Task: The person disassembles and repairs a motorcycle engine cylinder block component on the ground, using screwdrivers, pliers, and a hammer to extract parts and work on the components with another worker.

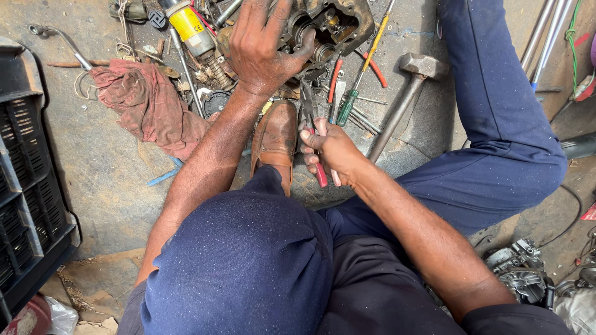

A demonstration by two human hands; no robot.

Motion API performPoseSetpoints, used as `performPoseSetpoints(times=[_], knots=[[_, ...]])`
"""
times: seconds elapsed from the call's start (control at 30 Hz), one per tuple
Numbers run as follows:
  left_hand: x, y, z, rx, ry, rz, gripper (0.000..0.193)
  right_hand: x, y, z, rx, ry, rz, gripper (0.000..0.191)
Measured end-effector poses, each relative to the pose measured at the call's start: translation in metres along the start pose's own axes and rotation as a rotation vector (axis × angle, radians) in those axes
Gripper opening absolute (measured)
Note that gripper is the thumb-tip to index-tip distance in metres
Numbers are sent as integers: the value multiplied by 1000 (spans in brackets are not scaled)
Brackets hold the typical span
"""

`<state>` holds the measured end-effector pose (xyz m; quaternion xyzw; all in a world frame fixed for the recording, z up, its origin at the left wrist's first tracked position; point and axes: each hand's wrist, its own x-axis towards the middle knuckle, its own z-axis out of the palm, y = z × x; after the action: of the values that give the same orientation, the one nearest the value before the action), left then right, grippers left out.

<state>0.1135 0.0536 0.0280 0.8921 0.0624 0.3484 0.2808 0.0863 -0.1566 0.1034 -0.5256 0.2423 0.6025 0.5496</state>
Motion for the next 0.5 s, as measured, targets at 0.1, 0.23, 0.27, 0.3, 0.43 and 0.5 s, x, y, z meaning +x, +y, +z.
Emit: performPoseSetpoints(times=[0.1,0.23,0.27,0.3,0.43,0.5], knots=[[-1,0,-2,-7,25,-30,65,8,6,2,-224,86,-97,10],[1,-3,-1,-22,27,-86,62,13,11,-6,-152,9,-117,11],[1,-5,-1,-26,31,-101,61,15,12,-8,-145,-11,-119,11],[2,-7,0,-33,17,-140,58,17,13,-9,-184,-2,-148,12],[4,-16,1,-94,42,-234,52,31,18,-11,-420,80,-287,16],[3,-18,3,-111,68,-278,51,37,21,-11,-529,135,-335,17]])
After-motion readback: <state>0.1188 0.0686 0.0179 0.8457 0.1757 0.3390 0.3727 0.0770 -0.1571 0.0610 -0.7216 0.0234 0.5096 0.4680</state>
